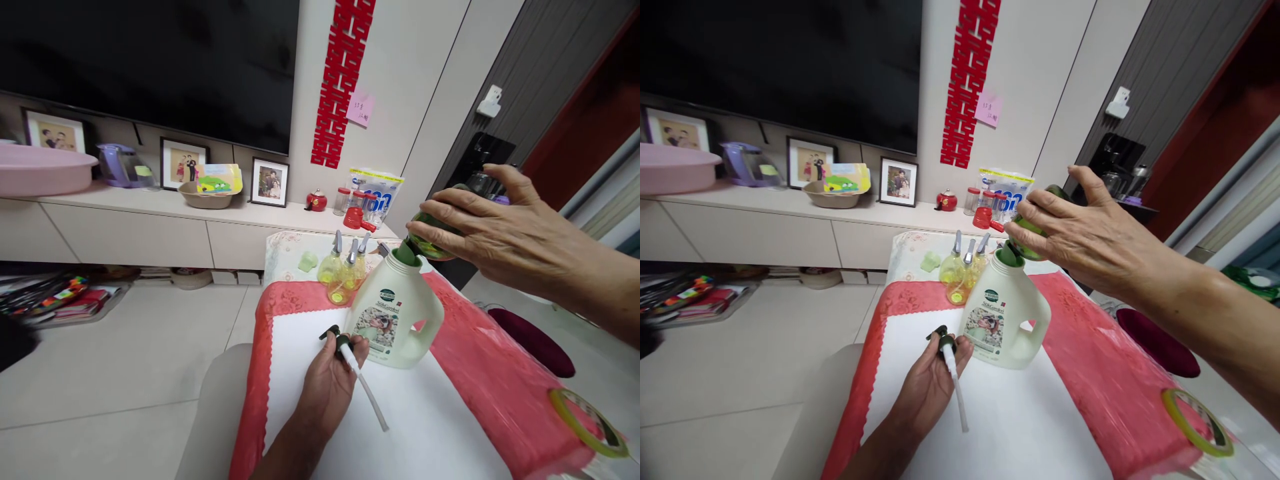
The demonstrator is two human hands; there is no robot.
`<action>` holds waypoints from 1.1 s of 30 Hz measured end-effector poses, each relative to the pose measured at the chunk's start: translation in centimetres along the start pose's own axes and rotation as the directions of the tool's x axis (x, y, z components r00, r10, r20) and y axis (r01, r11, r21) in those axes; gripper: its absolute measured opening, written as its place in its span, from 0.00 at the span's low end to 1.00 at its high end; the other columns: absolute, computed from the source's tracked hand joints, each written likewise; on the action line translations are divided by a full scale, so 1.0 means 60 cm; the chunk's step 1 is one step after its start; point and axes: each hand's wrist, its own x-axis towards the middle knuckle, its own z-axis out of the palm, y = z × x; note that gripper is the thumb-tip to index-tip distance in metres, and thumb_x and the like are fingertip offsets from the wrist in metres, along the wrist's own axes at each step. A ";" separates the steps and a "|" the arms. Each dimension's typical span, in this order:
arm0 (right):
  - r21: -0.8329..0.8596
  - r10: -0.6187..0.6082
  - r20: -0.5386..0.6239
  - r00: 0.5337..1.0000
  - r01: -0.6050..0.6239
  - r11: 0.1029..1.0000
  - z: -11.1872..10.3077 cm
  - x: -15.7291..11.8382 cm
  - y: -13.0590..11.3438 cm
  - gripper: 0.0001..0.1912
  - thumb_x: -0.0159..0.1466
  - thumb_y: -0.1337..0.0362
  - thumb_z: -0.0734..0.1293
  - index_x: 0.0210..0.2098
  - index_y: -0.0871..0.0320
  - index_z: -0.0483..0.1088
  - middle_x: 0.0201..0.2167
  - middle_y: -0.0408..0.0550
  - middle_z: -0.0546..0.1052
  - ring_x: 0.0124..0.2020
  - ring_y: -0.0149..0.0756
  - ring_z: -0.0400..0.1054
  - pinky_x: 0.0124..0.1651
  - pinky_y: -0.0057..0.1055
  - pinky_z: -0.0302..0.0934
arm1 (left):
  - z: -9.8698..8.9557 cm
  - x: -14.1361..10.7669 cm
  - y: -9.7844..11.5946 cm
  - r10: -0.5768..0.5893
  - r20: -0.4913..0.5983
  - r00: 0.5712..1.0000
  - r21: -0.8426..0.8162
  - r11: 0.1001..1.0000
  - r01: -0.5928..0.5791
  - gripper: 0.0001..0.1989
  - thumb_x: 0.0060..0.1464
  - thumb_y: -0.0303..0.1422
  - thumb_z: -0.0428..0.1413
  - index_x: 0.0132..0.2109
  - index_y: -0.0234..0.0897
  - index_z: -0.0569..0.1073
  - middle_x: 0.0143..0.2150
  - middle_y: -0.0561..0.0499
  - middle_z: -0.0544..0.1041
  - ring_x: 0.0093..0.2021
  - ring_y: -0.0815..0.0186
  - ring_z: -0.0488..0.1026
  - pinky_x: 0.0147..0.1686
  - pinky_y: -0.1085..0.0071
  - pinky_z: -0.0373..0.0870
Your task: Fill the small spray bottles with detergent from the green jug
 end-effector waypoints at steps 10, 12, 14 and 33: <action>-0.032 0.128 0.079 0.989 -0.126 0.992 0.009 -0.005 -0.009 0.28 0.65 0.76 0.52 0.61 0.53 0.61 0.57 0.51 0.63 0.62 0.44 0.51 0.65 0.59 0.37 | -0.004 0.003 -0.003 0.007 0.051 0.999 0.015 1.000 -0.008 0.14 0.66 0.30 0.49 0.35 0.27 0.74 0.35 0.38 0.80 0.38 0.60 0.82 0.49 0.60 0.79; 0.002 0.198 0.088 0.976 -0.199 0.980 0.020 -0.015 -0.012 0.25 0.66 0.71 0.55 0.62 0.53 0.61 0.58 0.52 0.63 0.62 0.48 0.50 0.63 0.59 0.37 | -0.007 0.003 -0.003 0.008 0.078 0.997 0.020 1.000 -0.009 0.13 0.66 0.30 0.50 0.36 0.27 0.74 0.36 0.38 0.80 0.38 0.60 0.82 0.49 0.60 0.79; 0.071 0.262 0.093 0.960 -0.269 0.960 0.030 -0.029 -0.014 0.24 0.68 0.63 0.57 0.63 0.55 0.61 0.57 0.54 0.64 0.60 0.52 0.52 0.60 0.59 0.42 | -0.010 0.004 -0.003 0.006 0.101 0.995 0.023 1.000 -0.009 0.13 0.66 0.30 0.50 0.36 0.27 0.75 0.37 0.39 0.80 0.39 0.59 0.82 0.49 0.59 0.79; 0.562 0.511 0.354 0.783 -0.615 0.553 0.008 -0.197 -0.362 0.32 0.70 0.53 0.58 0.70 0.55 0.53 0.59 0.52 0.63 0.55 0.47 0.63 0.47 0.44 0.67 | -0.021 0.027 0.016 0.261 0.051 0.964 0.017 0.965 -0.262 0.09 0.67 0.30 0.50 0.41 0.32 0.74 0.39 0.44 0.81 0.46 0.60 0.81 0.60 0.56 0.70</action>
